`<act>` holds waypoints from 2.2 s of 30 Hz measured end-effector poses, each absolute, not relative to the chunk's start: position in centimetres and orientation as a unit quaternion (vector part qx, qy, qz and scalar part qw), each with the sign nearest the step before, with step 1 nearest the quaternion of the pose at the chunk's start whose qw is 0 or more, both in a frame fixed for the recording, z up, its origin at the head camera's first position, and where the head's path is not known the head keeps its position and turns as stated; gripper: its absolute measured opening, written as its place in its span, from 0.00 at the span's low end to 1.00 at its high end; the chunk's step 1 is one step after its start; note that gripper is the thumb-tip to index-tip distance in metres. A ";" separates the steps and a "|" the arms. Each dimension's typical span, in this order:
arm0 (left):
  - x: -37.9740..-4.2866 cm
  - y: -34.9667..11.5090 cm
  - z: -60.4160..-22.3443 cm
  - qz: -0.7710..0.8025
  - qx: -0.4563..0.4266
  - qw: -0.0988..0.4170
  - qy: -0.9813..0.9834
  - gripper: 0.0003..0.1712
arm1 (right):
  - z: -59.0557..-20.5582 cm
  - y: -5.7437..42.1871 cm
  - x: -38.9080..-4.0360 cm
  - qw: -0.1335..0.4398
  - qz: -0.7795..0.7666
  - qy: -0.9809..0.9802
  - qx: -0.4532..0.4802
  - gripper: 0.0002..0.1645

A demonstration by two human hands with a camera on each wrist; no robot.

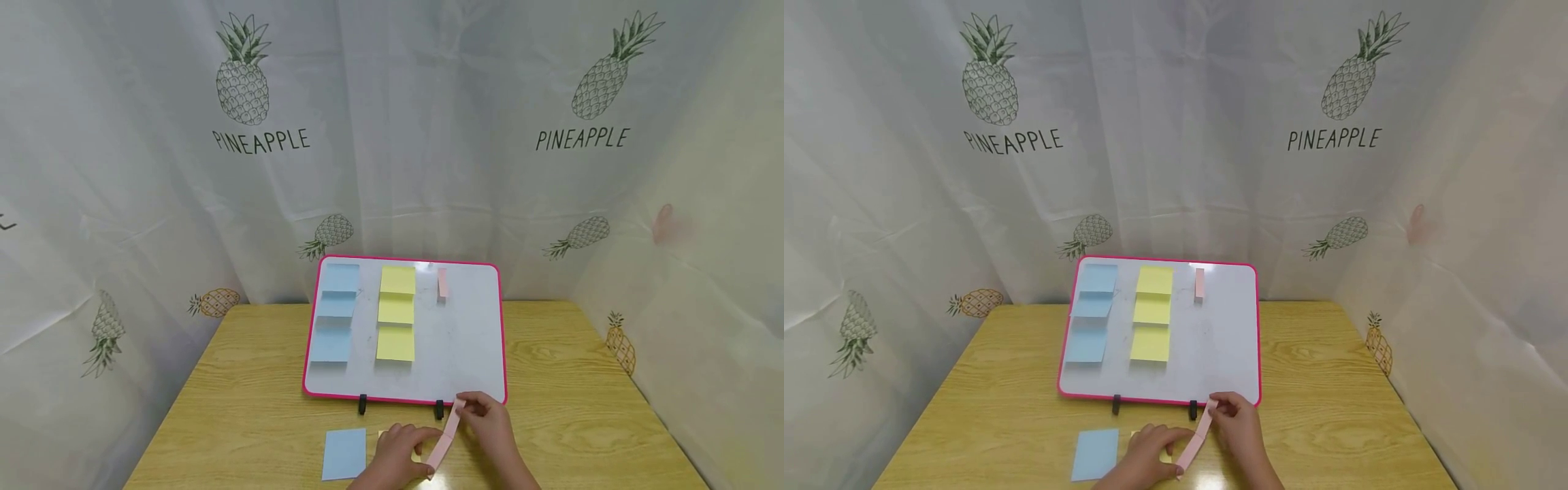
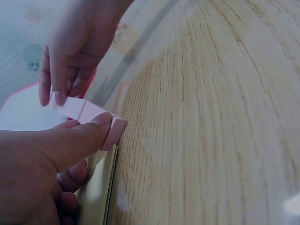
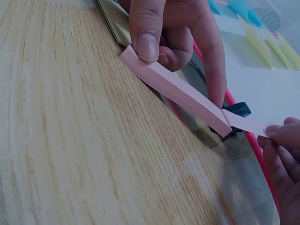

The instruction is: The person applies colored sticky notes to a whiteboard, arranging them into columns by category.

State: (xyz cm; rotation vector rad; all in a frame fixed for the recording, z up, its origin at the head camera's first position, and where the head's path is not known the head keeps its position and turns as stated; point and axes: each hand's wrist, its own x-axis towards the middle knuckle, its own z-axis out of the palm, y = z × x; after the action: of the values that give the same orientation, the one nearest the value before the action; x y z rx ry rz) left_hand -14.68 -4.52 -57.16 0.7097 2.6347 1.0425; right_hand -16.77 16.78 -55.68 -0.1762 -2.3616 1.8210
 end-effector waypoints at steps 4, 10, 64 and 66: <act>-14.7 -4.5 -57.1 0.357 0.241 0.111 0.896 0.33 | -55.5 16.8 -16.9 0.078 0.605 -0.790 -0.062 0.12; -14.6 -4.4 -57.0 0.360 0.238 0.116 0.895 0.33 | -56.0 17.0 -17.1 0.092 0.593 -0.798 -0.057 0.10; -23.3 -4.3 -44.2 0.280 0.282 -0.129 0.908 0.24 | -45.4 16.5 -23.7 0.184 0.644 -0.740 0.065 0.09; -24.1 -4.3 -44.0 0.273 0.279 -0.131 0.911 0.24 | -45.9 16.5 -24.5 0.185 0.638 -0.745 0.058 0.09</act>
State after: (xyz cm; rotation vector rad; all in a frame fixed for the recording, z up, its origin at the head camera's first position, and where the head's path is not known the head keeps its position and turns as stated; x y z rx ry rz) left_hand -24.05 -4.33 -43.96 0.9586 3.1285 0.9390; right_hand -24.46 16.47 -45.93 0.1641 -2.1011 1.7975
